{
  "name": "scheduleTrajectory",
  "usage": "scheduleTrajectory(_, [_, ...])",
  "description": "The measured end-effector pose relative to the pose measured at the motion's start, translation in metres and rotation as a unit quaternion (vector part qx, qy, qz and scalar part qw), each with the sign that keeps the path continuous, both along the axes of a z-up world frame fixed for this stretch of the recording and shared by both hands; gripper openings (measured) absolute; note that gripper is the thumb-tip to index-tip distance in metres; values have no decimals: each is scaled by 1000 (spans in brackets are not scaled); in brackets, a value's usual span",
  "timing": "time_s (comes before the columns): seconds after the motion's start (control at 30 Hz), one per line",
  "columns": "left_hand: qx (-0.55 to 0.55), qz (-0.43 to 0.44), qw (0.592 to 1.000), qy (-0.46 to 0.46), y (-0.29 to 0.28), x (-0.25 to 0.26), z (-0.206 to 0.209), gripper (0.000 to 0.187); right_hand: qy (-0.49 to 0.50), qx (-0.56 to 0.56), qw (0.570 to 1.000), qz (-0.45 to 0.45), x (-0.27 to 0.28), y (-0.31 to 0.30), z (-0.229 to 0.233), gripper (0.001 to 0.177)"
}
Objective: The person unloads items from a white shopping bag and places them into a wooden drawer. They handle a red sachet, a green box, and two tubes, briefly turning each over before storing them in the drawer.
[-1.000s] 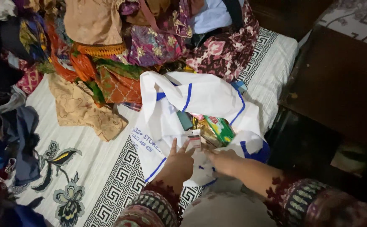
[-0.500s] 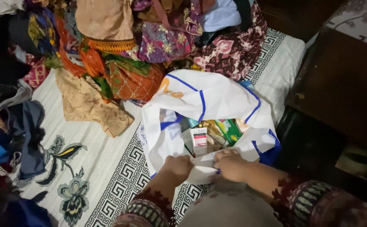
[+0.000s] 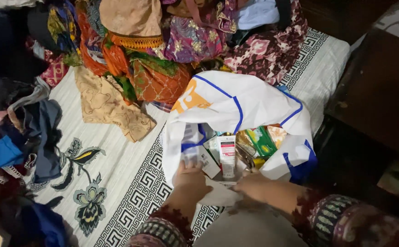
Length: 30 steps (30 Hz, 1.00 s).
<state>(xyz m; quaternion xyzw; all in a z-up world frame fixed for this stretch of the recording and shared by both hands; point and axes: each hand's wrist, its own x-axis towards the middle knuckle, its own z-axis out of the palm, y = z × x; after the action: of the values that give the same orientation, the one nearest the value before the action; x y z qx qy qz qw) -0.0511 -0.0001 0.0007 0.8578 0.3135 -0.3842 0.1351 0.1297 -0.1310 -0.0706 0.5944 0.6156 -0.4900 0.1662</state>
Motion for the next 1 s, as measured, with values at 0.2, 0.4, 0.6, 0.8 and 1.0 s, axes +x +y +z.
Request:
scheduleTrajectory(0.2, [-68,-113,987,93,5,-5,32,76,117,127,982,72,4,-12,-73,33])
scheduleTrajectory(0.4, [-22,101,994,46,28,-22,30,70,53,-94,994,31,-14,51,100,47])
scheduleTrajectory(0.6, [68,160,983,-64,33,-55,-20,87,10,89,974,-210,5,78,33,55])
scheduleTrajectory(0.8, [132,221,962,-88,35,-55,-30,67,-66,236,949,-200,57,122,38,41])
scheduleTrajectory(1.0, [130,304,935,-130,52,-53,-25,65,-74,280,926,-244,69,141,57,31])
